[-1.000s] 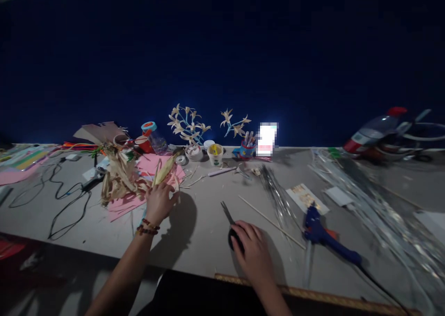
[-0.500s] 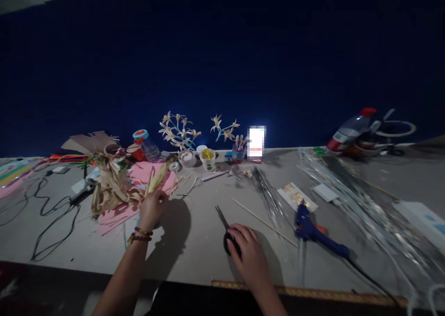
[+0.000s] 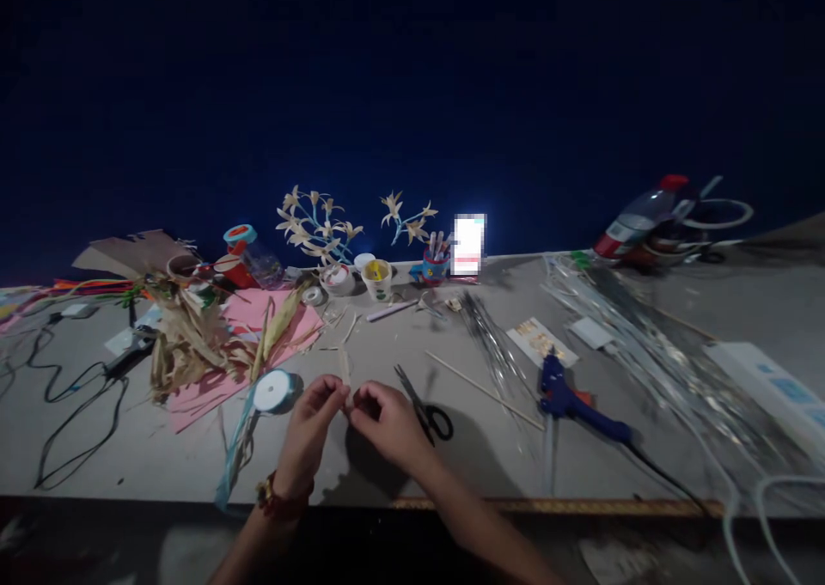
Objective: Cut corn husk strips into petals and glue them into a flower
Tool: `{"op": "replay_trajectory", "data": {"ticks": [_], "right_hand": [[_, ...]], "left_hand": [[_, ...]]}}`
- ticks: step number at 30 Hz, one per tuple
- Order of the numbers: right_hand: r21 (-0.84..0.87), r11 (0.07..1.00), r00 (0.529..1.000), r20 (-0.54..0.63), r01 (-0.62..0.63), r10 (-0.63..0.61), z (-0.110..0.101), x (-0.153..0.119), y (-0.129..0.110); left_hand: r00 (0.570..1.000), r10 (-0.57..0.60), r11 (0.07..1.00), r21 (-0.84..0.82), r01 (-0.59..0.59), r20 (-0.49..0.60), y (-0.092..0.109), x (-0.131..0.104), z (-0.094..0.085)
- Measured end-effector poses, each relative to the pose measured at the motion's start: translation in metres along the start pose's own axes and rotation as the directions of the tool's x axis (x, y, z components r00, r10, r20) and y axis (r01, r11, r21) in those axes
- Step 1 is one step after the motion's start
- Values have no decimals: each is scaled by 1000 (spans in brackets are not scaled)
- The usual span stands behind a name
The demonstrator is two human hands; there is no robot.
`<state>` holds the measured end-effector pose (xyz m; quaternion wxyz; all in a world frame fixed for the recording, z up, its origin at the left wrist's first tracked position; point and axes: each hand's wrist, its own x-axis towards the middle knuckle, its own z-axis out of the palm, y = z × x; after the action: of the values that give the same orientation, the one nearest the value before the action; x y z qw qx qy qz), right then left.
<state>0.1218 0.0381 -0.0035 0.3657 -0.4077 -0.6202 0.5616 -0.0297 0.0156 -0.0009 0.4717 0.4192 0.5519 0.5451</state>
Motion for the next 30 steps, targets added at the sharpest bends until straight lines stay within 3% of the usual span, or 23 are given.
{"op": "replay_trajectory", "data": {"ticks": [6,12,18,26,30], "right_hand": [[314,931,981,122,-185,154,-1,-3,6],[247,957,988,61,-152,141,-6,-12,1],[39,996,997,8,-77,77,-15,-12,-4],[217,968,992,10,-128,129,-15,-15,-3],[142,987,997,8,-77,77,-16,-18,-6]], "left_hand": [[984,-129,978,-149,147,124,-2,-7,-3],[972,-114,986,-96,136,207,7,-12,-5],[961,-117,991,-32,128,249,16,-12,-1],[952,-116,989,-57,137,283,14,-17,0],[952,-79,995,-32,93,296,11,-17,-4]]}}
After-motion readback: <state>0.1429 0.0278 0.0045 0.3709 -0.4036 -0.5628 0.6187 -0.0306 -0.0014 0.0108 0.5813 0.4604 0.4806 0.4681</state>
